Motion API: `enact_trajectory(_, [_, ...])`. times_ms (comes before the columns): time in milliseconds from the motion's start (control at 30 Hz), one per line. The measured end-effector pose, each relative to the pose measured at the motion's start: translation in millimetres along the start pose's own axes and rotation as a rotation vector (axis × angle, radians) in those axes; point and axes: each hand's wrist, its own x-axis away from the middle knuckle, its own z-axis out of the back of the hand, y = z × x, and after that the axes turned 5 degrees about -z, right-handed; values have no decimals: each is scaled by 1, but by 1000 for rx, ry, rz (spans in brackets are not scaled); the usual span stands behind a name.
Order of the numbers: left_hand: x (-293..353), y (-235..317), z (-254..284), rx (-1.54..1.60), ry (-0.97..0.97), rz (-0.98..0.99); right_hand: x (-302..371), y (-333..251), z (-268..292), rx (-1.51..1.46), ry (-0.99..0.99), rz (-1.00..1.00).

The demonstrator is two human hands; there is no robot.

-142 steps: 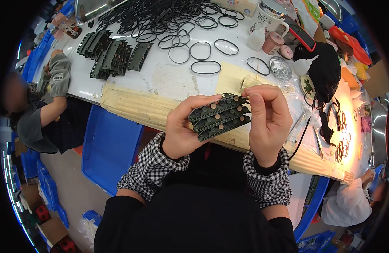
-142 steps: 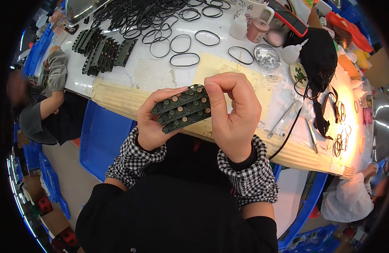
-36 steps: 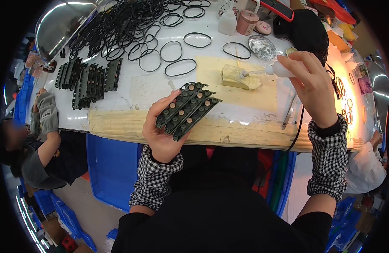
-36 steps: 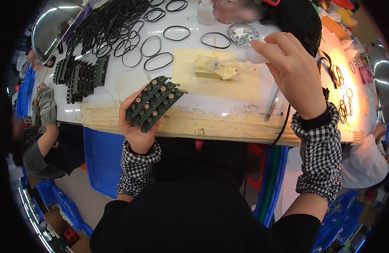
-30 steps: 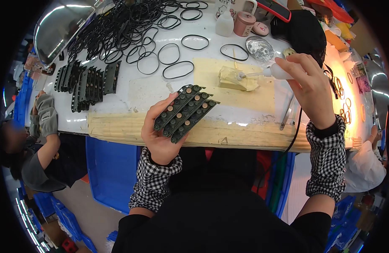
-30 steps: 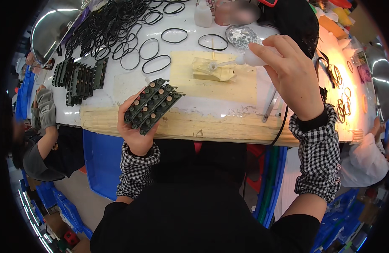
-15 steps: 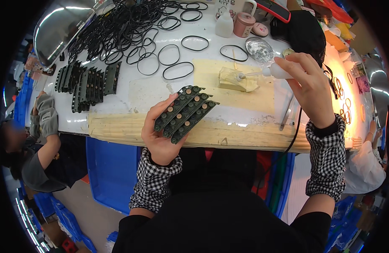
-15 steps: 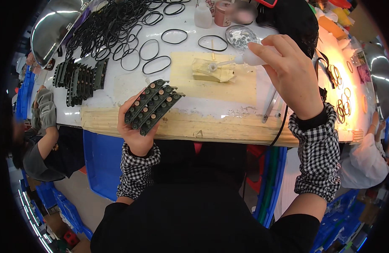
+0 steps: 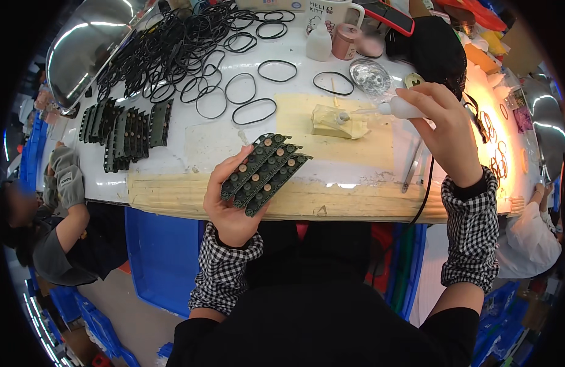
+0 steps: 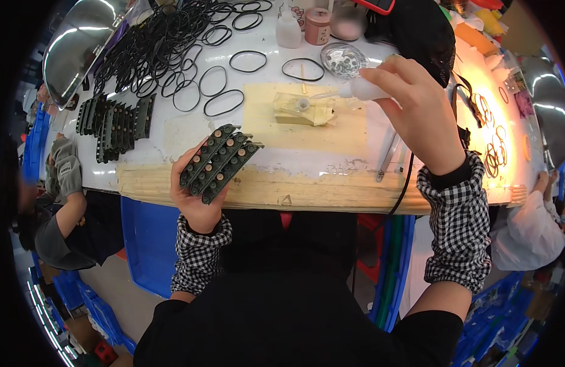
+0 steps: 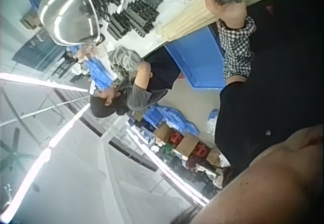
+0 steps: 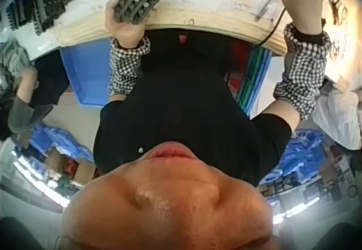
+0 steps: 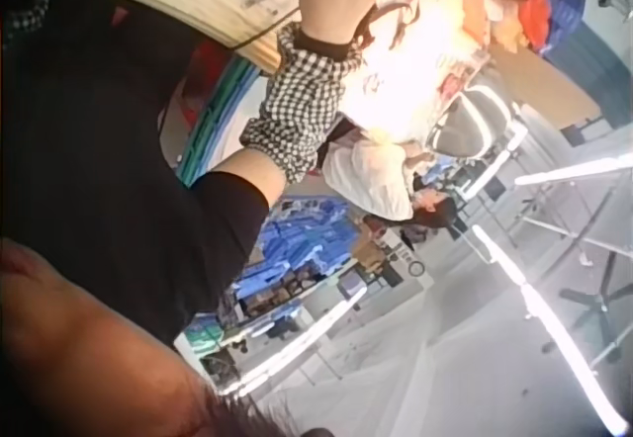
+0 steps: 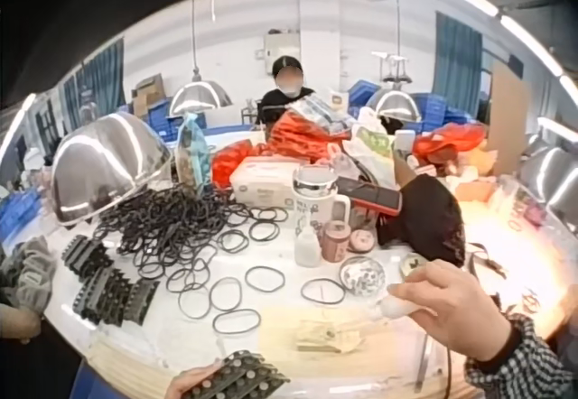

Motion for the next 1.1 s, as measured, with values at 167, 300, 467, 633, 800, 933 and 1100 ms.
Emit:
enact_trajectory(167, [1,0,0,7,5,-8,-3,49,-5,-120,19,-227])
enact_trajectory(300, [0,1,-2,16,-4,22,-16,101,-30,-429,75,-429])
enact_trajectory(467, [-2,5,-4,-6,-6,67,-39,121,-56,-300,109,-472])
enact_trajectory(633, [0,4,-1,3,-3,8,-52,118,-72,-176,54,-460])
enact_trajectory(800, [-2,-2,0,69,-20,-25,-51,140,-79,-248,4,-425])
enact_trajectory(933, [-5,0,1,117,-64,1,-44,132,-51,-229,-100,-393])
enact_trajectory(1100, [-2,0,6,107,-51,-31,-23,36,-3,-150,95,-297])
